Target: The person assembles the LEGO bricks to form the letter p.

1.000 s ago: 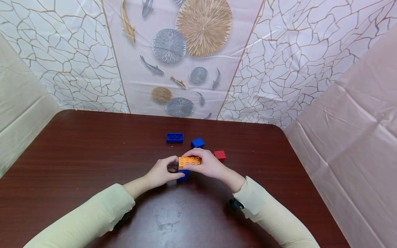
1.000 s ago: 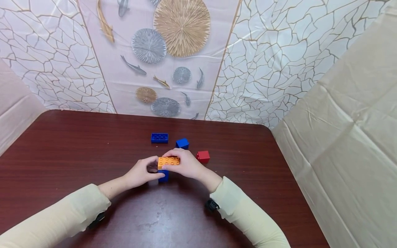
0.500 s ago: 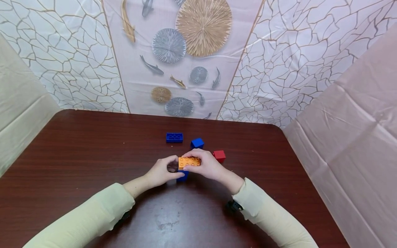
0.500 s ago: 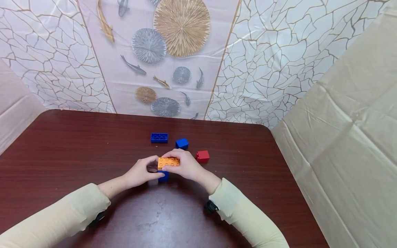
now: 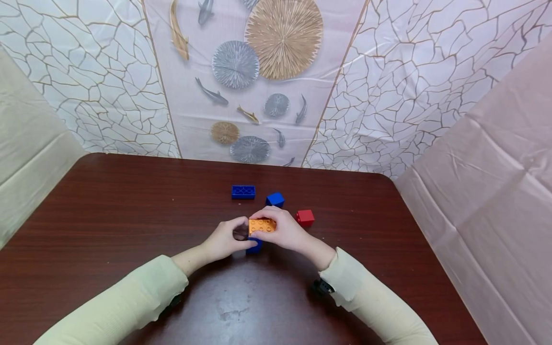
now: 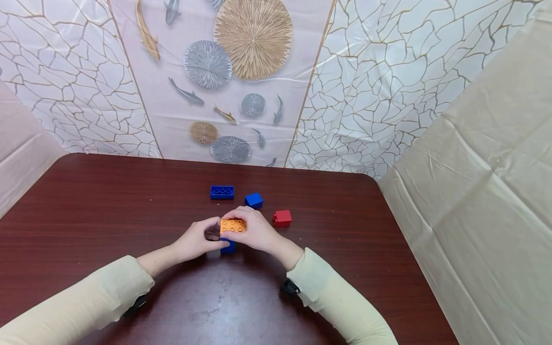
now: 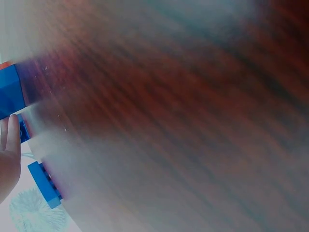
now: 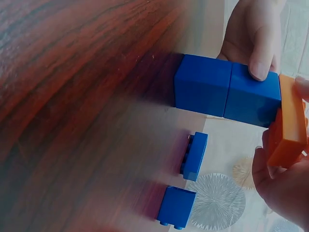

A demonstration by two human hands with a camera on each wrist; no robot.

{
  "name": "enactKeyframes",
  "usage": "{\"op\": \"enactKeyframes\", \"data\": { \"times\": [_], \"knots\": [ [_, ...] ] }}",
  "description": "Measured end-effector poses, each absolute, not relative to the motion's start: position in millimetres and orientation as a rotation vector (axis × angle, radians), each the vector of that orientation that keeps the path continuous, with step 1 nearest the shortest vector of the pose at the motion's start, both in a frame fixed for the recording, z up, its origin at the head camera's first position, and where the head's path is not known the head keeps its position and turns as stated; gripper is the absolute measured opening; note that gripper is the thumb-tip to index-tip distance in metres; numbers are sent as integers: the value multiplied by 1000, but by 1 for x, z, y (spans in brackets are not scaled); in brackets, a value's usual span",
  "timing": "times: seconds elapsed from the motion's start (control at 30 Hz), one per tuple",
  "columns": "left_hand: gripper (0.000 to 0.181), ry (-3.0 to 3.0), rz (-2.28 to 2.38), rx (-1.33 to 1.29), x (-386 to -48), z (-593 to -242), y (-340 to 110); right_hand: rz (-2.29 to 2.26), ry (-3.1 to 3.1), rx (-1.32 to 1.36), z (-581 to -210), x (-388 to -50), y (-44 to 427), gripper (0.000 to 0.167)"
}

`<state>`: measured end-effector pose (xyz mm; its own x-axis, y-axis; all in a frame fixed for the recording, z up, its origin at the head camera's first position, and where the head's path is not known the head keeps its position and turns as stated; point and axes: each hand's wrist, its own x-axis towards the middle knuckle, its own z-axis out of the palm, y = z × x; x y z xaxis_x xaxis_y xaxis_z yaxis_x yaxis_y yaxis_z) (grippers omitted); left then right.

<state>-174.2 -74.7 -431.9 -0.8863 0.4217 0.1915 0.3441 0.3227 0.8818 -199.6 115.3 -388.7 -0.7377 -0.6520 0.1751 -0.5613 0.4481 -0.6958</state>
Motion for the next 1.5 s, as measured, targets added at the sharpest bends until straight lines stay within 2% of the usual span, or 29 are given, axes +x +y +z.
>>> {"op": "enactKeyframes", "data": {
  "times": [0.13,0.37,0.73,1.13,1.5],
  "knots": [
    [20,2495,1624,717,-165,-413,-74,-1157,2575,-1096,-389,-201,114,30],
    [24,2473,1634,742,-180,-444,-79,-1071,2608,-1108,-384,-200,112,31],
    [25,2435,1659,708,-179,-443,-78,-1157,2545,-1029,-392,-199,120,39],
    [25,2438,1641,714,-180,-442,-77,-1094,2605,-1073,-392,-198,121,37],
    [26,2471,1583,679,-178,-440,-77,-1033,2637,-976,-390,-195,130,45]
  ]
}}
